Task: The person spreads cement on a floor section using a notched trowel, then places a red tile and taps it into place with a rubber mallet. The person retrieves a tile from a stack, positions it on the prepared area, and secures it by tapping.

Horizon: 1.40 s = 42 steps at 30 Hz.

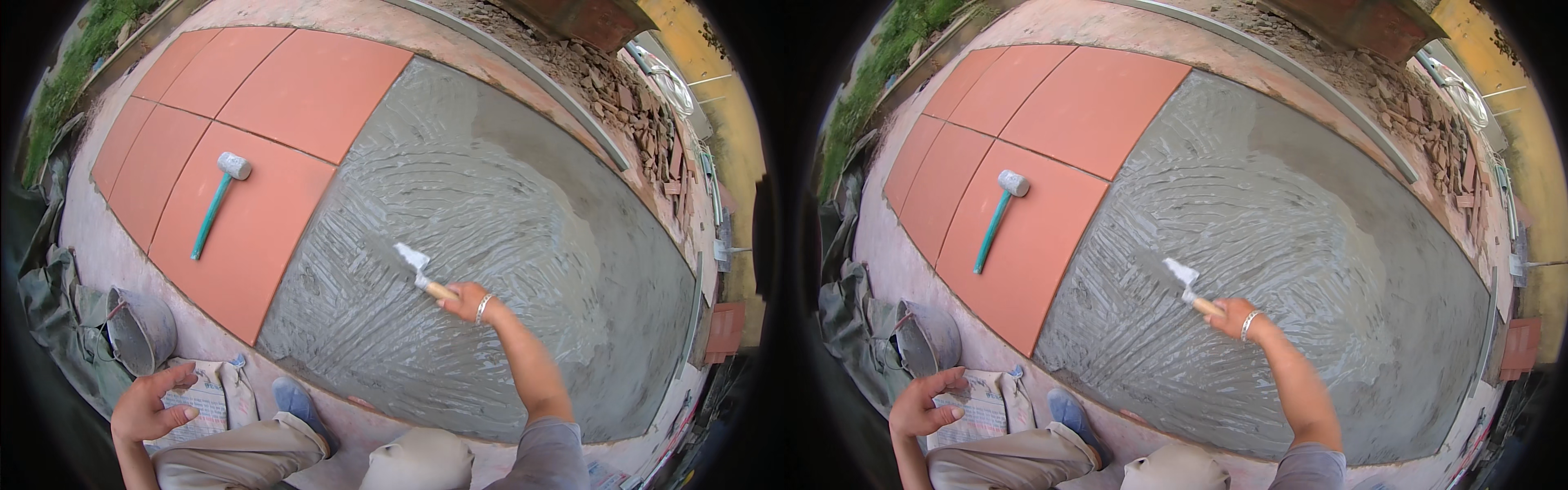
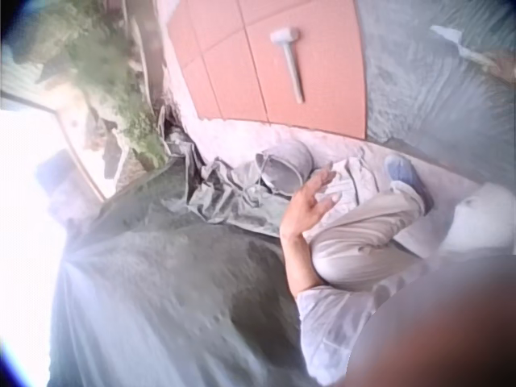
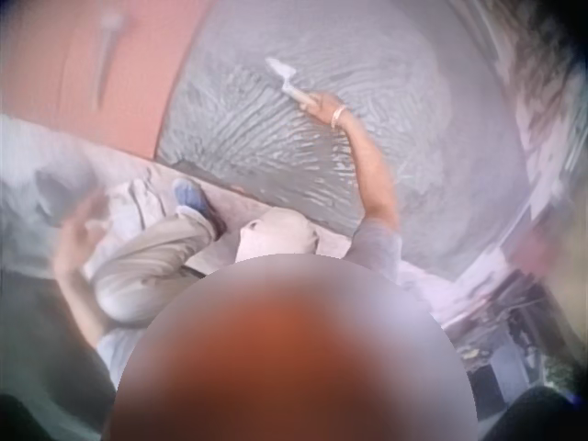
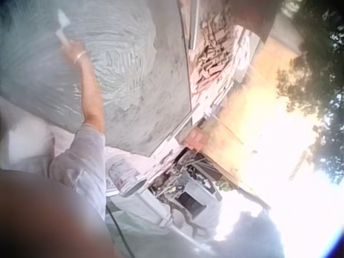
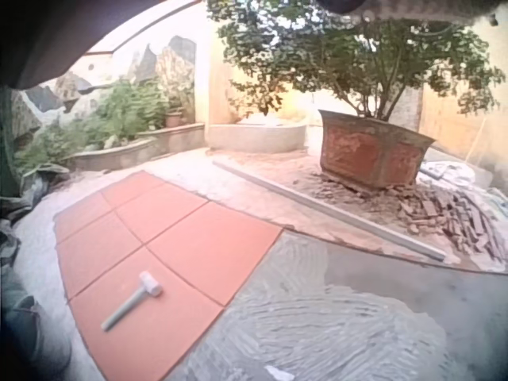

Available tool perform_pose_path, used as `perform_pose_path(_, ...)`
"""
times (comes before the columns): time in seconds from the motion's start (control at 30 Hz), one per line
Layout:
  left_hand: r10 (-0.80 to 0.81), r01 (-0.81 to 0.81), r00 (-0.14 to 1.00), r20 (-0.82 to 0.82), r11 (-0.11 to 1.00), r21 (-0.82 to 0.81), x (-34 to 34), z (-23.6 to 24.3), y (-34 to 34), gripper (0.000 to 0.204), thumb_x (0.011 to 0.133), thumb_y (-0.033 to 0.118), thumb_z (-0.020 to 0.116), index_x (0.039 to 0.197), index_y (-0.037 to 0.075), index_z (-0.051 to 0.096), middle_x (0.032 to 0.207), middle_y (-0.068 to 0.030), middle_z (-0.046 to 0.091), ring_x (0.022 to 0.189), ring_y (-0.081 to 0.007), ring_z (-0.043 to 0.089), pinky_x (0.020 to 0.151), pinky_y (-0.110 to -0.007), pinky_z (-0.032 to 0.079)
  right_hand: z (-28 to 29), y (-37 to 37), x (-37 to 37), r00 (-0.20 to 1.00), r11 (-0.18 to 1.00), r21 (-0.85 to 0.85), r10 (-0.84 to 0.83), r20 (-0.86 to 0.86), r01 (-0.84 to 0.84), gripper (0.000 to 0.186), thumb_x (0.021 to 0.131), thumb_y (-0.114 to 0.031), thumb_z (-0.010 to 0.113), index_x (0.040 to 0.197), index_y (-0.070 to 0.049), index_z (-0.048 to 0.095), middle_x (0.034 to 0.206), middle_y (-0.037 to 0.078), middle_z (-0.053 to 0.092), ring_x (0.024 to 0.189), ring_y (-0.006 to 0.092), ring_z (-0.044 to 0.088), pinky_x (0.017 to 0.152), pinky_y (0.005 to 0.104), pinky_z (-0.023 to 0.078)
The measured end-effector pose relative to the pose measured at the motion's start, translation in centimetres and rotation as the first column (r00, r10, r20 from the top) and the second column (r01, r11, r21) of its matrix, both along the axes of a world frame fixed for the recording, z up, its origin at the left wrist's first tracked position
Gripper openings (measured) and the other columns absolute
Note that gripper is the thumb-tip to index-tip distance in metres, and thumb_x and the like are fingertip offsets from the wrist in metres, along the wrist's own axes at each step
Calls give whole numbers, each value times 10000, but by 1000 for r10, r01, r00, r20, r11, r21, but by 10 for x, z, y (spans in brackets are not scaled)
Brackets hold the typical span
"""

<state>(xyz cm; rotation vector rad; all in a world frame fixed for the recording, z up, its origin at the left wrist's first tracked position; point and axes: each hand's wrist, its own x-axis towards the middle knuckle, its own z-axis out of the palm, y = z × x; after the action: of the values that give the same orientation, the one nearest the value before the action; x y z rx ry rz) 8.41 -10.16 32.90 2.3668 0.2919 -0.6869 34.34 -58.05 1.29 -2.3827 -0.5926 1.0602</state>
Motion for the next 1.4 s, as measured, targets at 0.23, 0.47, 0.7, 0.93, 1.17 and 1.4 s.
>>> perform_pose_path(0.23,39,-39,999,-34,999,-7,-3,2,2,699,778,257,834,1353,-33,561,1108,-195,733,1054,-339,714,863,-389,567,-15,-112,96,694,692,54,-719,-33,720,330,952,-320,633,1078,-16,653,680,44,611,471,134,563,415,318,466)
perform_pose_path(0.47,118,-124,991,-55,984,-127,-11,-8,8,742,789,281,835,1366,-72,530,1148,-213,713,1091,-314,694,942,-387,528,-53,-214,99,499,484,-166,-722,479,859,431,944,-399,624,1066,14,649,874,229,705,797,424,678,717,480,547)
perform_pose_path(0.7,237,-259,963,-129,948,-187,-2,-15,6,803,805,321,829,1411,-87,493,1180,-223,694,1124,-291,663,1005,-396,492,7,-118,-101,814,821,-49,-553,177,568,427,942,-424,630,1092,-25,607,901,264,688,852,462,664,757,515,519)
perform_pose_path(0.93,175,-194,975,-137,971,-141,23,-17,-4,830,791,295,841,1426,-94,473,1178,-240,692,1137,-291,658,1010,-397,490,20,-80,-157,955,990,-70,-133,-265,118,461,935,-483,620,1135,-68,625,951,242,703,916,444,670,831,493,531)
perform_pose_path(1.17,155,-193,961,-229,969,-152,39,-14,-19,893,801,359,850,1465,-67,432,1210,-206,662,1191,-283,625,1051,-405,473,-1,-198,-80,825,820,-101,-554,107,564,523,925,-443,642,1247,-30,638,946,204,716,838,363,701,779,448,551)
perform_pose_path(1.4,116,-155,959,-258,979,-135,42,-8,-35,659,907,226,730,1445,-55,474,1346,-215,609,1271,-278,574,1084,-394,437,-4,-300,-36,254,250,-53,-959,122,967,351,966,-345,629,1091,-17,653,677,44,601,506,142,581,452,325,477)
